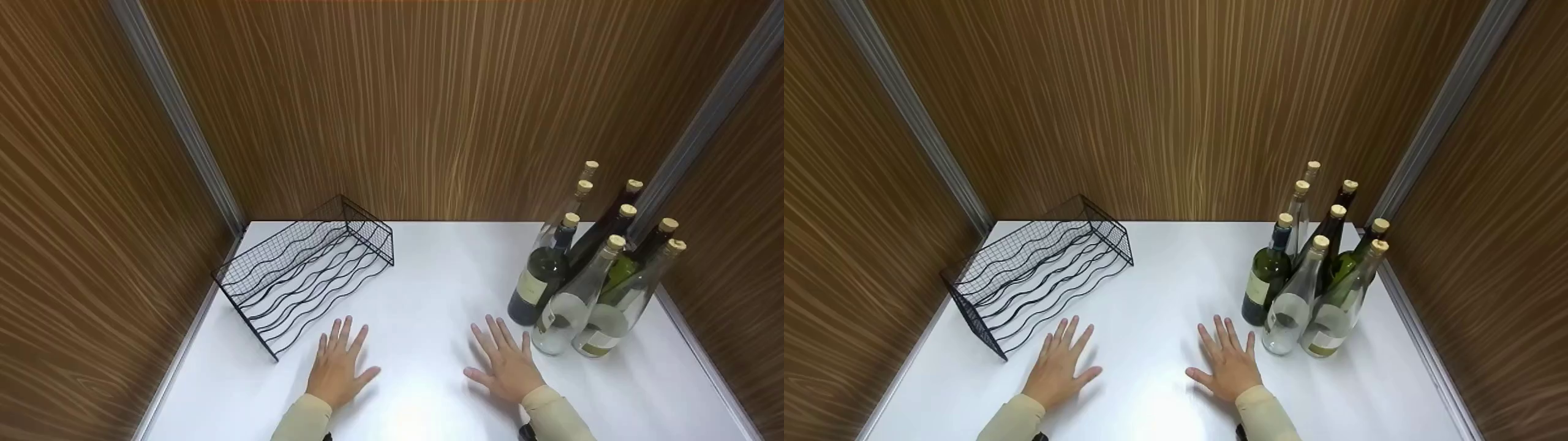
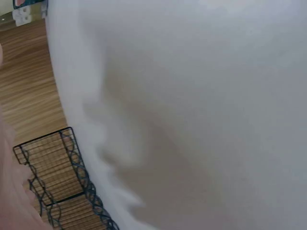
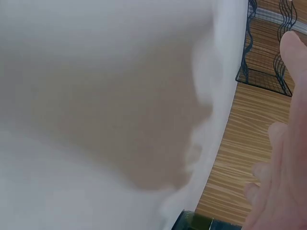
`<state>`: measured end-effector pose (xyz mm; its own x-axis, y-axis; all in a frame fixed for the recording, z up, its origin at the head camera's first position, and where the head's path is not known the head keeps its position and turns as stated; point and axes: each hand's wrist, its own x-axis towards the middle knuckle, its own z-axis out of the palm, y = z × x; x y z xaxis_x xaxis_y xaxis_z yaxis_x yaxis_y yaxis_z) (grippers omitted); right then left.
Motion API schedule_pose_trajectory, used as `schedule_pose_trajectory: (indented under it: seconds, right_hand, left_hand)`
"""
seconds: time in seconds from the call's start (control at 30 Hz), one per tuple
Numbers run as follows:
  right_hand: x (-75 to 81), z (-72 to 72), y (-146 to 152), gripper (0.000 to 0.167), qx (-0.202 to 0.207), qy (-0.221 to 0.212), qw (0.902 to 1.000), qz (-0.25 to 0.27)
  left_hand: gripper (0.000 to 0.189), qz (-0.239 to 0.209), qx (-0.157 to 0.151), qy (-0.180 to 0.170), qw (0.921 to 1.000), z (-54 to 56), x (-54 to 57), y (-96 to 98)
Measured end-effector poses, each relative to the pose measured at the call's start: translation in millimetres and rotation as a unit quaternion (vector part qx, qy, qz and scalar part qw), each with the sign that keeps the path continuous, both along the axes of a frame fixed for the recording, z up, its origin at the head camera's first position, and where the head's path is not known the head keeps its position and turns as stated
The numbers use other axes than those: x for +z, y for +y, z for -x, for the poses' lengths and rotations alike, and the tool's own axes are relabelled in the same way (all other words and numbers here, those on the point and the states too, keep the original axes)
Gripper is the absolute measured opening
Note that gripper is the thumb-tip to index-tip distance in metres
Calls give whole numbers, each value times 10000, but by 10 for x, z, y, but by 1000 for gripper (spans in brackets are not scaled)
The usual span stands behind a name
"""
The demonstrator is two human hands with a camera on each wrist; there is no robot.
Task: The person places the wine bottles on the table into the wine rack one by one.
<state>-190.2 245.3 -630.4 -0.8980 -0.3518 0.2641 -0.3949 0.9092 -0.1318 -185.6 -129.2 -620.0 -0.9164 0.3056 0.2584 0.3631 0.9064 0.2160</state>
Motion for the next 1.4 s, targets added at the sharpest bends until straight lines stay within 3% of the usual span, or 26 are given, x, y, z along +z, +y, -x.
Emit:
schedule_pose_trajectory:
  seconds: [0.13, 0.27, 0.4, 0.5, 0.63, 0.77, 0.87, 0.97, 1.03, 1.17, 1.4]
  right_hand:
    - [25, 35, -8, 83, -28, -76, 9999, 132]
    - [57, 81, -19, 81, -27, -95, 9997, 225]
    - [87, 120, -42, 80, 8, -145, 9992, 363]
    - [106, 145, -61, 79, 19, -174, 9990, 417]
    - [115, 169, -76, 78, 43, -219, 9986, 482]
    - [120, 178, -82, 77, 87, -364, 9973, 632]
    - [135, 178, -83, 77, 104, -425, 9966, 696]
    - [148, 175, -82, 76, 133, -476, 9961, 734]
    - [147, 171, -82, 76, 150, -492, 9958, 751]
    - [139, 170, -86, 75, 159, -510, 9957, 760]
    - [168, 206, -111, 74, 160, -509, 9957, 759]
  left_hand:
    - [70, -561, 5, 317, 9979, 33, 252, -84]
    - [57, -1167, 312, 959, 9880, 192, 557, -279]
    - [51, -1683, 956, 1334, 9720, 423, 796, -590]
    - [59, -2079, 1714, 1147, 9562, 573, 904, -825]
    - [77, -2545, 2833, 742, 9216, 688, 930, -1070]
    - [86, -2988, 3603, 460, 8825, 728, 886, -1218]
    - [87, -3592, 3909, -59, 8474, 732, 863, -1278]
    - [85, -4248, 3948, -705, 8116, 725, 851, -1325]
    - [81, -4538, 3811, -1055, 7986, 710, 843, -1351]
    - [75, -4793, 3490, -1254, 7955, 692, 819, -1379]
    - [72, -4661, 3540, -1190, 8020, 697, 801, -1385]
